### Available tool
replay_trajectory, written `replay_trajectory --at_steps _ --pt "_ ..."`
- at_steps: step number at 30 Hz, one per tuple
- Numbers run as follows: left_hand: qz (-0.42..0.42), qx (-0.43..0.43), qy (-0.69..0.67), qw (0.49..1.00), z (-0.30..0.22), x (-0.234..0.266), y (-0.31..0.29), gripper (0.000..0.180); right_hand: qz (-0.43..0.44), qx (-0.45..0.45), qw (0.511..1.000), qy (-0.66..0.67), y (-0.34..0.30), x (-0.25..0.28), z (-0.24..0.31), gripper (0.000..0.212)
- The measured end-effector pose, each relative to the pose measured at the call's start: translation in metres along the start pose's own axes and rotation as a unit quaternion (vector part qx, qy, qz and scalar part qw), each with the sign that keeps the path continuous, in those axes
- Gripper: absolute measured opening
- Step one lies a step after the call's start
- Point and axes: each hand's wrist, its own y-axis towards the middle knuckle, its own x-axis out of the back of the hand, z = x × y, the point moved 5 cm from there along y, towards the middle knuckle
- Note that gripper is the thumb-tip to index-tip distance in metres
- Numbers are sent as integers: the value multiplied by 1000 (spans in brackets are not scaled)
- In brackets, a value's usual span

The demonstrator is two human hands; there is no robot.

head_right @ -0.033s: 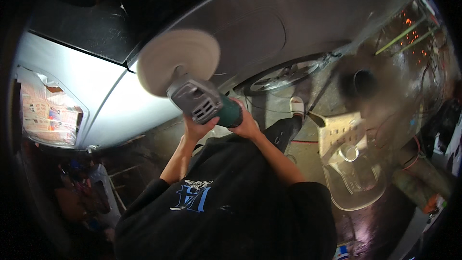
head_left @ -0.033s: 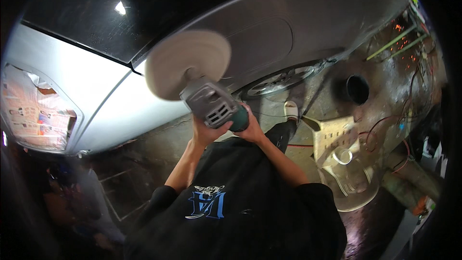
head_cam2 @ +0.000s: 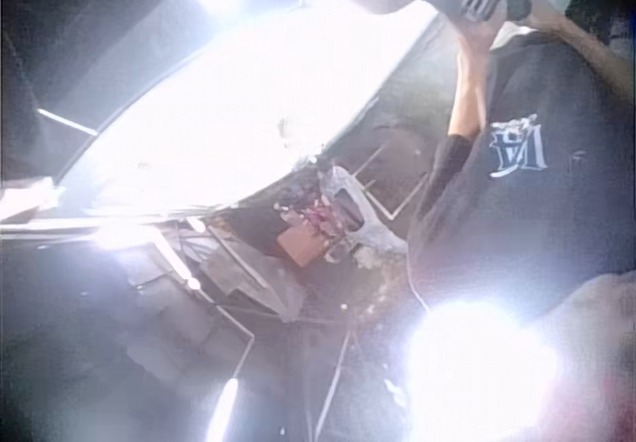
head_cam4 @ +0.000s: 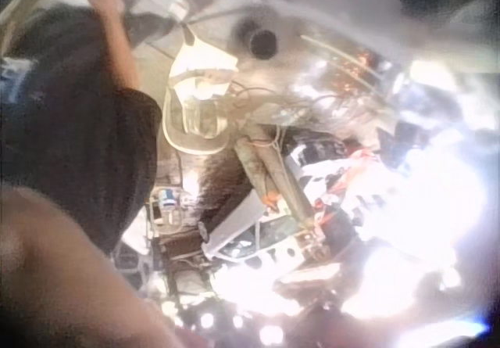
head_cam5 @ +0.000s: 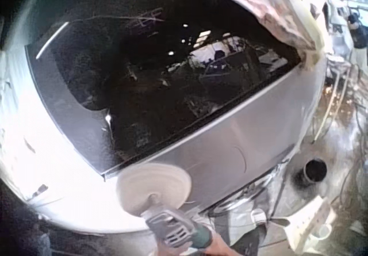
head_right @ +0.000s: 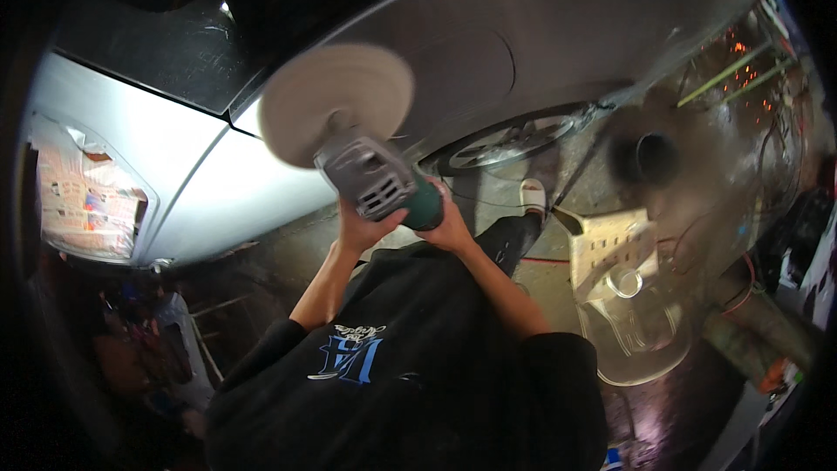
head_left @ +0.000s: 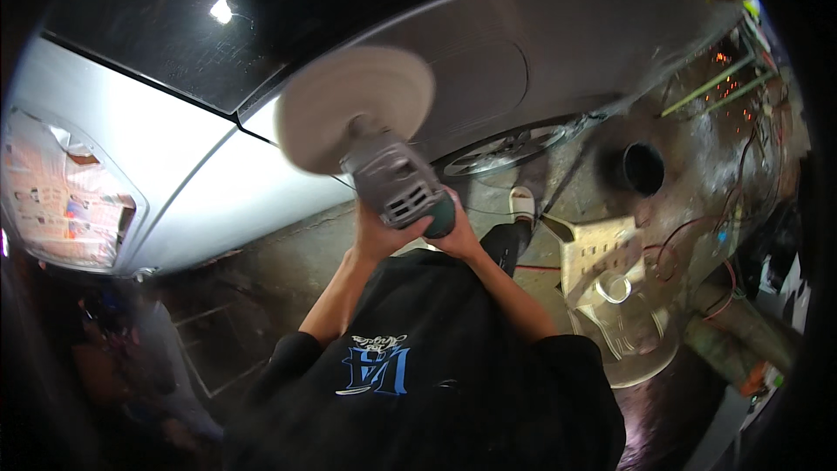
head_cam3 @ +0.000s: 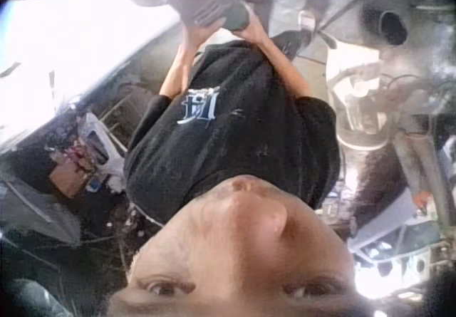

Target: The person uses a green electric polisher with a white pad to buff the rear quarter panel of a silver car. They pause to apply a white compound from a small container with their right hand, then resume polishing the same area.

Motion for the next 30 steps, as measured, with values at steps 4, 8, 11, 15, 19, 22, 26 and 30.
replay_trajectory --at_steps 4,8,11,15,19,22,26,30 --pt "39 -27 107 993 -49 -87 66 99 -36 -54 998 -11 -15 86 -19 84" --pt "1 -7 188 982 -85 -148 95 108 -48 -31 998 -26 -11 152 21 87" --pt "-35 18 143 989 -95 -166 99 111 -8 -31 998 -50 -4 187 30 81" --pt "-131 138 3 982 -76 -149 74 84 9 -22 991 -135 14 185 79 93" --pt "-368 162 -167 900 -30 -95 34 69 137 46 928 -342 49 162 127 106" --pt "-472 83 -346 807 -25 -65 20 64 226 97 869 -429 73 148 138 104" --pt "-529 67 -442 721 -2 -48 -1 67 325 -39 812 -483 80 126 138 98" --pt "-472 62 -530 702 37 -59 -13 69 378 -94 716 -579 80 118 141 98"
